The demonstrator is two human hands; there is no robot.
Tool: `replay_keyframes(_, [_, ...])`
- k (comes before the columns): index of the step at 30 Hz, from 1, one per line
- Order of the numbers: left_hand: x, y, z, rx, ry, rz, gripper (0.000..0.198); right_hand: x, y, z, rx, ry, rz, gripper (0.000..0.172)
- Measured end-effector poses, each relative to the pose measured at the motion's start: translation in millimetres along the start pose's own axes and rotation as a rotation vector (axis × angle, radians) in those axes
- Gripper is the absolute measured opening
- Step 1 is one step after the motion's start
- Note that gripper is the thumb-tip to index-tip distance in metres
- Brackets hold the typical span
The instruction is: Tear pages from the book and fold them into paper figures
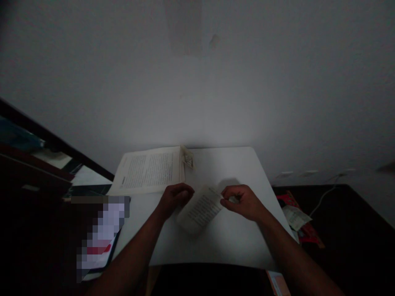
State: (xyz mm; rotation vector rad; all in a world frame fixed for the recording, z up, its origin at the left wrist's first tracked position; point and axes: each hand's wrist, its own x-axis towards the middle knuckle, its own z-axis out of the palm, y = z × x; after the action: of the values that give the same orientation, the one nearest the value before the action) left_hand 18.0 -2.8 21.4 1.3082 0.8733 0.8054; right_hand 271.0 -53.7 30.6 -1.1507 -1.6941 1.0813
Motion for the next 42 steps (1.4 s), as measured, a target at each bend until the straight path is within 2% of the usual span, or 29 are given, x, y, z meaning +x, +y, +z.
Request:
replay_keyframes(3, [-2, 4, 4.9, 0.088, -0.009, -0.010, 0.031, 9, -8, 3, -0.088, -0.128, 0.009, 0.015])
replay_keyframes(5, [-2, 5, 6.5, 0.123, 0.036, -0.004, 0.029, 16, -11, 7, -0.095, -0.136, 0.004, 0.014])
replay_keyframes(7, [-2, 6, 6.4, 0.127, 0.105, 0.009, 0.030, 22, -11, 14, -0.040, -0.026, 0.036, 0.011])
replay_keyframes(10, [-1, 6, 5.3, 0.102, 0.215, 0.037, 0.031, 28, -5, 27, 0.212, 0.194, 0.149, 0.031])
replay_keyframes(15, [-2, 6, 7.2, 0.068, 0.324, 0.040, 0.034, 28, 9, 38, 0.409, 0.242, 0.246, 0.023])
replay_keyframes(25, [-3, 7, 9.6, 0.024, 0.281, 0.018, 0.032, 28, 15, 36, 0.584, 0.214, 0.237, 0.020])
replay_keyframes(31, [-2, 0, 7.7, 0.033, 0.241, 0.047, 0.034, 28, 8, 33, 0.569, 0.237, 0.281, 0.018])
replay_keyframes(37, [-3, 0, 9.0, 0.024, 0.236, 0.072, 0.035, 30, 4, 33, 0.551, 0.314, 0.316, 0.015])
replay_keyframes(42, [-4, 2, 10.3, 0.037, 0.257, 0.074, 0.034, 31, 4, 32, 0.508, 0.323, 0.349, 0.017])
